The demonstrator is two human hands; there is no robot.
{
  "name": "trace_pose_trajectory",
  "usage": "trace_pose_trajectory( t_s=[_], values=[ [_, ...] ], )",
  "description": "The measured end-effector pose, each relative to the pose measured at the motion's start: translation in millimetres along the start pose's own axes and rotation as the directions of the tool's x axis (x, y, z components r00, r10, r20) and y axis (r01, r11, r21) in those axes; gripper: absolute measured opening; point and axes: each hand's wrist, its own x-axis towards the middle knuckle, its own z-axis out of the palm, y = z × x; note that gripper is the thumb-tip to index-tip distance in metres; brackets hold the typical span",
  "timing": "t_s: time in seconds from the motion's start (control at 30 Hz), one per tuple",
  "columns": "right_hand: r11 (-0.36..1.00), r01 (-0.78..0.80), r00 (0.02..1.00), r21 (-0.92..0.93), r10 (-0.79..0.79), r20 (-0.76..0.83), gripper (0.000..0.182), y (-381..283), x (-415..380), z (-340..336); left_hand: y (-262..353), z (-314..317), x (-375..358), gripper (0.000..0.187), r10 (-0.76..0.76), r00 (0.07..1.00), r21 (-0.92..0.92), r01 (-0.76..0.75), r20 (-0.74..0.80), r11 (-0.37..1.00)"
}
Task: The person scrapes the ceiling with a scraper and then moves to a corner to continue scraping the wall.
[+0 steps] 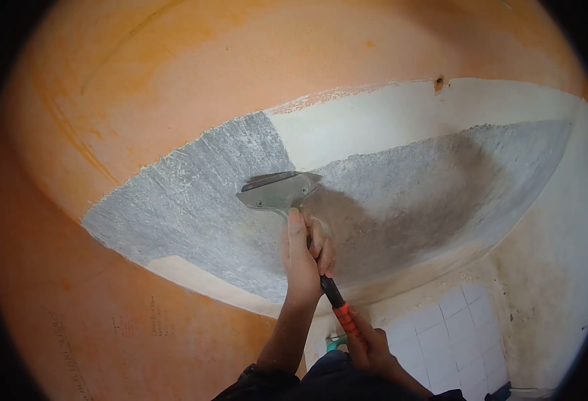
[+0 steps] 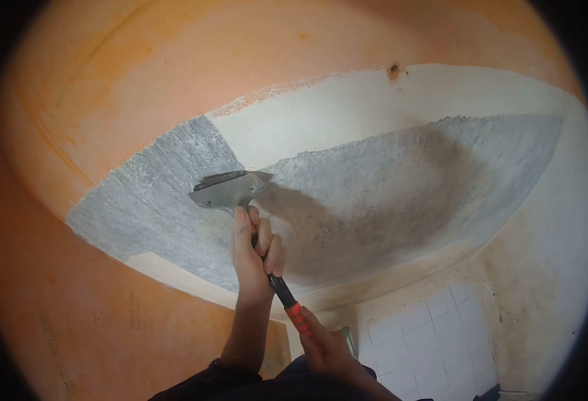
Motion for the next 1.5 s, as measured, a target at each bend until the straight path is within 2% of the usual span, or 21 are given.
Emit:
trace_pose_trajectory(
  t_s=[0.07,0.1,0.2,0.27,0.5,0.57,0.67,0.83,0.93,1.0,1.07,1.17,1.43,1.5],
  values=[
    [0.998,-0.062,0.998,0.019,0.062,0.003,0.054,0,-2,1,-7,-3,-3,0.033,-0.010,0.999,-0.001,0.010,-0.033,1.000],
    [0.998,-0.057,0.998,0.022,0.057,0.002,0.054,0,-3,2,-9,-5,-4,0.034,-0.023,0.998,0.005,0.023,-0.064,1.000],
    [0.999,-0.006,1.000,0.047,0.008,-0.030,0.054,-3,-1,-1,-10,-5,-3,0.034,-0.016,0.999,0.008,0.016,-0.033,1.000],
    [0.992,-0.095,0.995,0.083,0.092,0.040,0.054,-11,2,-9,-1,1,0,0.034,-0.007,1.000,0.009,0.007,-0.015,1.000],
    [0.995,-0.103,0.995,0.007,0.102,0.016,0.053,-12,0,-8,-5,1,-2,0.034,-0.004,0.999,-0.003,0.004,-0.051,1.000],
    [0.997,-0.040,0.999,0.063,0.040,-0.001,0.052,-28,10,-14,8,11,2,0.034,0.012,0.999,0.004,-0.012,-0.048,1.000],
    [0.998,-0.059,0.998,0.035,0.059,-0.013,0.053,-23,6,-9,-2,1,-3,0.034,0.011,0.998,-0.005,-0.012,-0.059,1.000],
    [1.000,0.000,1.000,0.008,0.000,-0.019,0.053,-21,8,-12,3,8,0,0.034,-0.018,0.998,-0.040,0.016,-0.052,0.999],
    [1.000,0.011,1.000,0.004,-0.011,-0.027,0.053,-18,4,-9,5,9,1,0.034,0.033,0.999,-0.028,-0.035,-0.039,0.999],
    [1.000,0.013,0.999,0.014,-0.013,-0.042,0.053,-15,4,-6,-3,6,-4,0.035,-0.028,0.998,0.002,0.028,-0.062,1.000],
    [0.997,0.071,0.995,0.023,-0.069,-0.070,0.054,-15,3,-6,1,8,-1,0.035,-0.016,0.998,-0.004,0.016,-0.062,1.000],
    [1.000,0.015,1.000,0.010,-0.015,-0.004,0.054,-22,9,-12,6,9,2,0.035,0.008,0.999,-0.020,-0.009,-0.045,1.000],
    [0.997,0.049,0.999,0.057,-0.047,-0.027,0.054,-26,11,-11,13,16,2,0.034,0.023,0.999,-0.047,-0.024,-0.035,0.999],
    [0.998,0.047,0.998,0.051,-0.045,-0.038,0.054,-23,9,-7,7,11,-1,0.035,0.001,0.996,0.001,-0.001,-0.092,1.000]
  ],
)
